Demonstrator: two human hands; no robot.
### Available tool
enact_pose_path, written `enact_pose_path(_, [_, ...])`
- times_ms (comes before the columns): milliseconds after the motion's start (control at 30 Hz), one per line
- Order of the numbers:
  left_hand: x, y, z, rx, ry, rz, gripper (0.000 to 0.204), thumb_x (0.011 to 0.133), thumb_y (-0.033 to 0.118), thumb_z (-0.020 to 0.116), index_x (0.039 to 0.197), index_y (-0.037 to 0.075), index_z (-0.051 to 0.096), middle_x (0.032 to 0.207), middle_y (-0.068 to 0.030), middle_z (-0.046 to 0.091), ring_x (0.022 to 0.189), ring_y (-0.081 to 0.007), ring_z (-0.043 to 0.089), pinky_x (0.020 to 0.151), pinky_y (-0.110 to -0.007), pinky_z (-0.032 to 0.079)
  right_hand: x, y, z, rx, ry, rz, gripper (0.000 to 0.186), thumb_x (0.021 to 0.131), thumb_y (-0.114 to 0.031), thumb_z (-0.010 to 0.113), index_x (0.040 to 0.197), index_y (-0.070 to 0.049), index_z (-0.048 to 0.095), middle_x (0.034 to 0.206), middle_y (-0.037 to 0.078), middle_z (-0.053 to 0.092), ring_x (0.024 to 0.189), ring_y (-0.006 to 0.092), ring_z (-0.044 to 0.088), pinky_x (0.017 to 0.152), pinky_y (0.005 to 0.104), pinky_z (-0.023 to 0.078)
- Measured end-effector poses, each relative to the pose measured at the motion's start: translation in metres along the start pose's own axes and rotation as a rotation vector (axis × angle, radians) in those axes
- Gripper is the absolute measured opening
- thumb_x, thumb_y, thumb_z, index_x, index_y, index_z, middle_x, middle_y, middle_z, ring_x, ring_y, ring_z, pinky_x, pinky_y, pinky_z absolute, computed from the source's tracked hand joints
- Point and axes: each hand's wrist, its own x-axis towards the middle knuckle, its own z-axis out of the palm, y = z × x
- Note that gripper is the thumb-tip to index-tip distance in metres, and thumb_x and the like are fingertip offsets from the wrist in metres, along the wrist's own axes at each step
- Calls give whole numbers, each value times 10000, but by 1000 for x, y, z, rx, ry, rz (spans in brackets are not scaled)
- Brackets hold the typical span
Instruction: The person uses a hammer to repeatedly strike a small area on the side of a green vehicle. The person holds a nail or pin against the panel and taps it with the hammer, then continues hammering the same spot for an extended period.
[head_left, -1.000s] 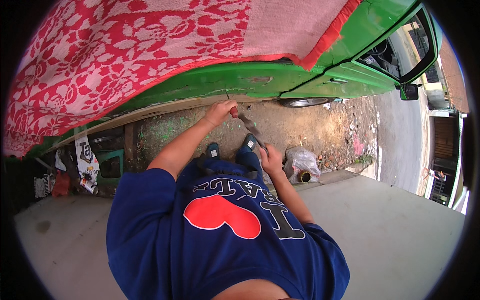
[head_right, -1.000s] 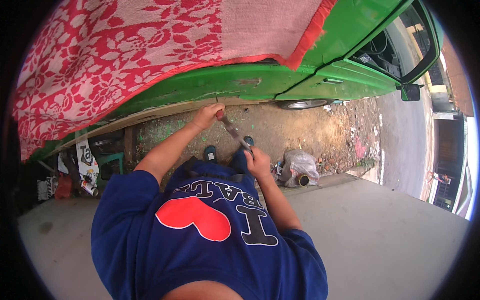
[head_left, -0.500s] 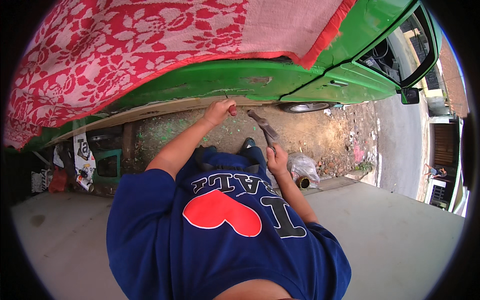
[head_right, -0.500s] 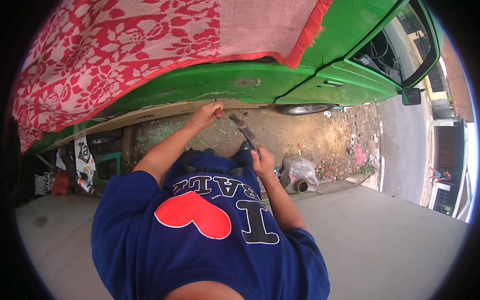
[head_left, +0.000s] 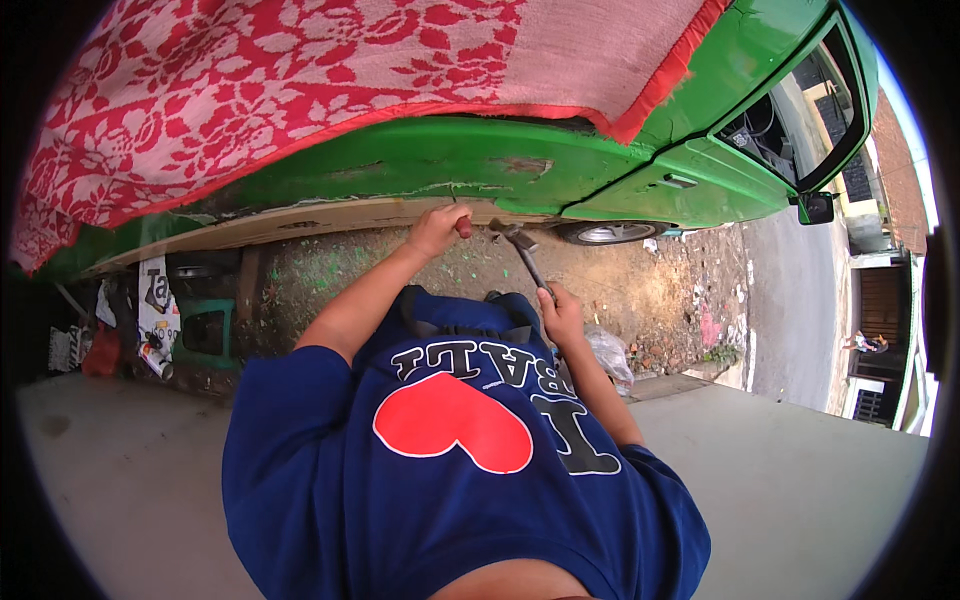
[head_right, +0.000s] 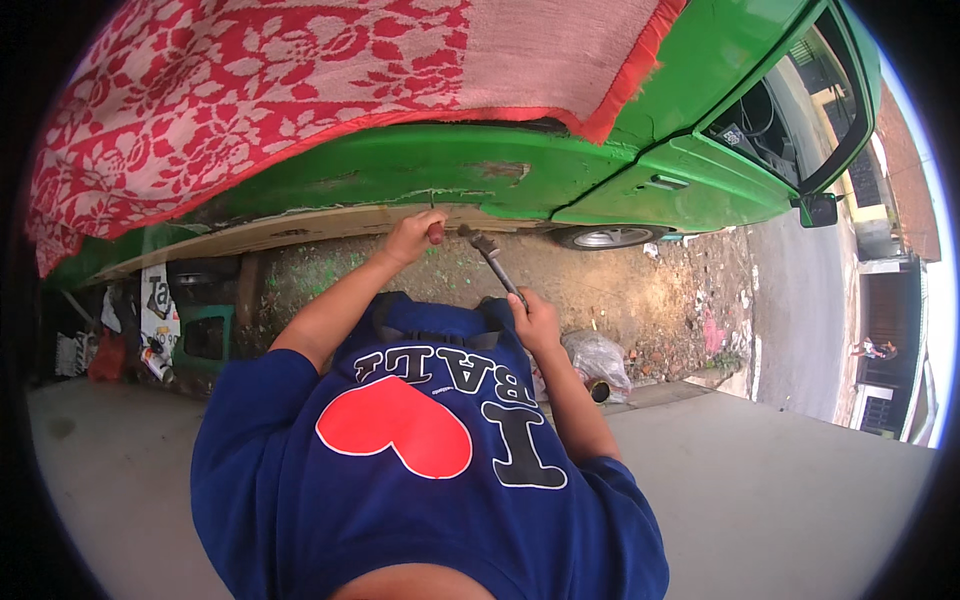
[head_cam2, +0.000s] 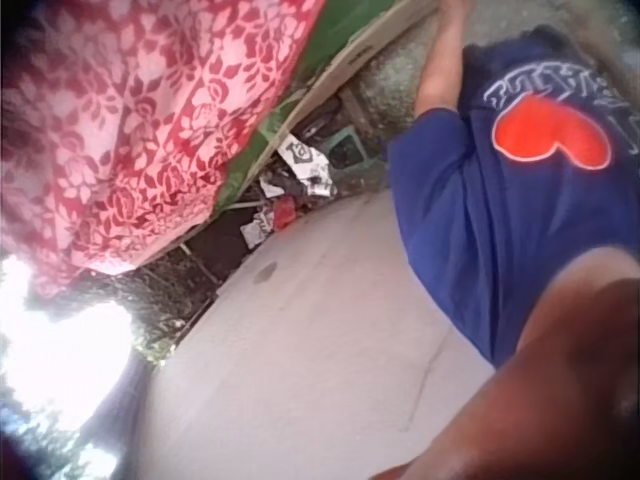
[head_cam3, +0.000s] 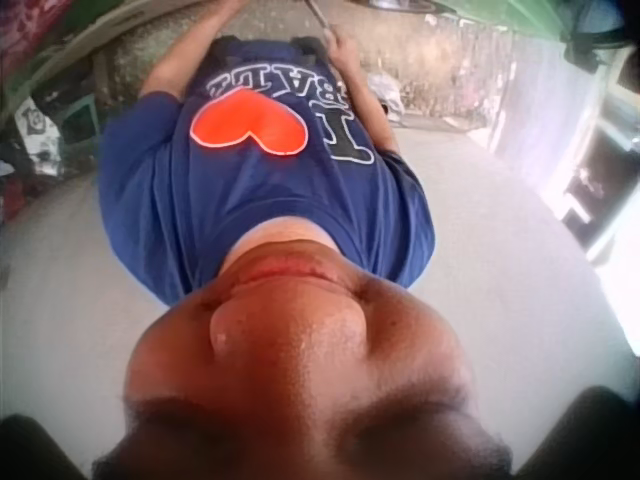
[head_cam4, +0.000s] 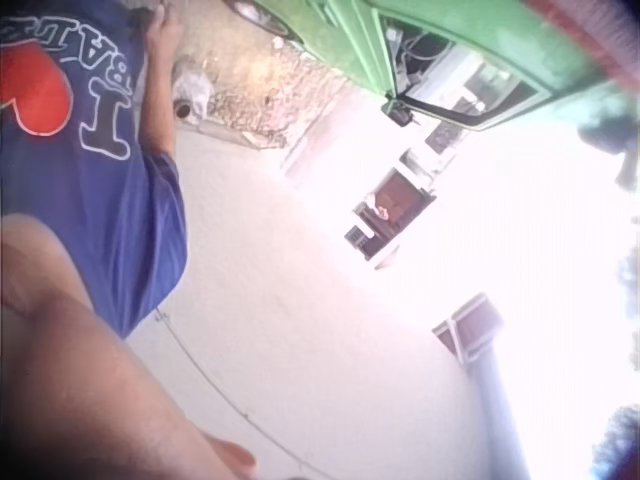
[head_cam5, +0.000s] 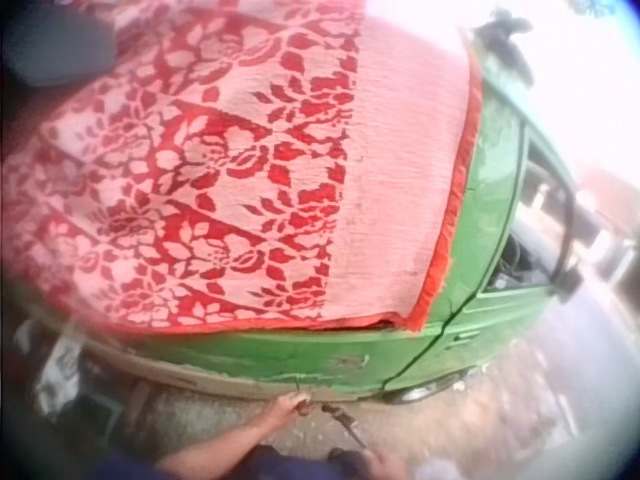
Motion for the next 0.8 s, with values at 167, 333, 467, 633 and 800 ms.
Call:
enact_pose_path(167, [-7,16,-6,-3,50,57,293,736,-46,658,1001,60,591,1096,-125,675,1004,-351,645,832,-406,525,3,-24,-19,91,45,63,268,956,-271,614,911,-9,647,585,136,541,511,247,541,508,368,408])
enact_pose_path(333, [-4,24,-17,-36,76,72,273,738,-37,641,981,79,596,1079,-94,679,977,-344,650,806,-410,529,-6,-31,-18,160,33,191,278,963,-279,617,899,-9,643,567,55,521,508,118,494,492,307,394])
enact_pose_path(467, [-8,21,-26,-38,50,47,247,748,-35,625,962,85,592,1102,-88,680,986,-338,653,808,-403,533,-14,-44,-17,160,13,184,275,967,-274,615,875,-15,634,574,20,528,509,93,499,489,282,403])
enact_pose_path(633, [-13,11,-30,-113,71,22,278,735,-66,621,971,77,585,1142,-92,675,1002,-342,649,815,-400,534,-26,-58,-7,158,-8,285,260,949,-267,632,959,-9,664,544,87,539,482,152,532,484,326,405])
enact_pose_path(800, [-10,5,-29,-164,45,40,253,749,-79,617,952,64,572,1130,-132,683,1027,-327,662,835,-376,530,-35,-66,1,83,25,233,260,939,-268,644,955,-9,670,540,113,543,473,184,546,476,335,405])
